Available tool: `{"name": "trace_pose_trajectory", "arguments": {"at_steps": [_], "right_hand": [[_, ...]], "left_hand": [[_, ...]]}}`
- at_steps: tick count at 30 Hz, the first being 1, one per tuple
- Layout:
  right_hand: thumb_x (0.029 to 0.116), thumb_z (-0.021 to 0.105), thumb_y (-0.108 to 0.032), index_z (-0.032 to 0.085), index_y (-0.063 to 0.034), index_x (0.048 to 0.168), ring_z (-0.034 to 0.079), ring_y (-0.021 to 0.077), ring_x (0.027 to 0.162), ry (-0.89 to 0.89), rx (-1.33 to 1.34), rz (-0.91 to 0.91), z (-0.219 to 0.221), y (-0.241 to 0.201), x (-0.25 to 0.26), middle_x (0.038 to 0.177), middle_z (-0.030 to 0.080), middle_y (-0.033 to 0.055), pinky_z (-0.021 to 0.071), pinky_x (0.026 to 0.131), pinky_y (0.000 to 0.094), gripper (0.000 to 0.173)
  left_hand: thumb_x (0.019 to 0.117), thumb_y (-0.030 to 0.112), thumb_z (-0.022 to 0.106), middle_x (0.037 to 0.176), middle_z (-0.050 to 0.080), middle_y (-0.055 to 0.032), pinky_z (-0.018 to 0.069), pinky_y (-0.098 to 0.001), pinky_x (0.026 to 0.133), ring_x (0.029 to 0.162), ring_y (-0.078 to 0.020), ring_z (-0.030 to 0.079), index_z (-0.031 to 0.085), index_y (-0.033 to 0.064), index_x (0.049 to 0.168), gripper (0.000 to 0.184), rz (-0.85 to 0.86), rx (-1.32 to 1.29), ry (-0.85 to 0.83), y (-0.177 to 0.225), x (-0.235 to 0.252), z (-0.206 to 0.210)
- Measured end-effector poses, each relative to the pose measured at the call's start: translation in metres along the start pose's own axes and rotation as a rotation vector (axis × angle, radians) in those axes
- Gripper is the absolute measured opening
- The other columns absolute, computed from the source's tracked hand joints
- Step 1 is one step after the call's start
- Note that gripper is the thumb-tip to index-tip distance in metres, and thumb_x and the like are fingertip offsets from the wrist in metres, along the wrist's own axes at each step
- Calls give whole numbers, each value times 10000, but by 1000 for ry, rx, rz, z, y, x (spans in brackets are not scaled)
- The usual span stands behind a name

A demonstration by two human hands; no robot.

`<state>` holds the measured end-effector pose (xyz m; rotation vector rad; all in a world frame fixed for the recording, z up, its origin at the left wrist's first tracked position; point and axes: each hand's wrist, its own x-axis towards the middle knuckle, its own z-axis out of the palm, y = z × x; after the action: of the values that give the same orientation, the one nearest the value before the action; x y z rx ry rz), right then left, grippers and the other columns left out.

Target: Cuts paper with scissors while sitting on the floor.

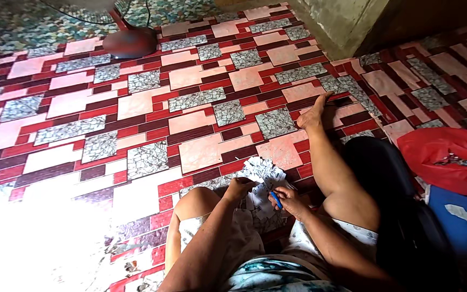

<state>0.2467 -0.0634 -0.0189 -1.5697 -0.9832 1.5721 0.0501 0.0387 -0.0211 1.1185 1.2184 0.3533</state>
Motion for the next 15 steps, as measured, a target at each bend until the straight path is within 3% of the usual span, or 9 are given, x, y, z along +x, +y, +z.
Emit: {"name": "trace_pose_trajectory", "arguments": {"at_steps": [6, 11, 15], "right_hand": [[936, 710, -56, 631, 43, 1138, 635, 43, 641, 40, -24, -38, -1, 0, 1, 832, 680, 27, 554, 615, 198, 238], [993, 659, -144, 616, 11, 1158, 605, 46, 616, 10, 13, 42, -2, -1, 0, 786, 672, 10, 479, 542, 190, 231], [988, 668, -152, 627, 3, 1128, 601, 39, 618, -11, -1, 46, 1, -3, -1, 771, 670, 1, 469, 543, 182, 213]], "left_hand": [[1012, 97, 630, 681, 582, 14, 371, -169, 455, 477, -19, 439, 680, -22, 1012, 129, -13, 2, 14, 1, 0, 0], [1012, 108, 635, 690, 594, 12, 371, -171, 455, 478, -17, 442, 684, -19, 1014, 136, -9, -5, 31, 1, 0, -1], [1010, 104, 633, 686, 593, 13, 373, -174, 459, 477, -20, 443, 684, -16, 996, 132, -6, 4, 31, 0, 0, 0]]}}
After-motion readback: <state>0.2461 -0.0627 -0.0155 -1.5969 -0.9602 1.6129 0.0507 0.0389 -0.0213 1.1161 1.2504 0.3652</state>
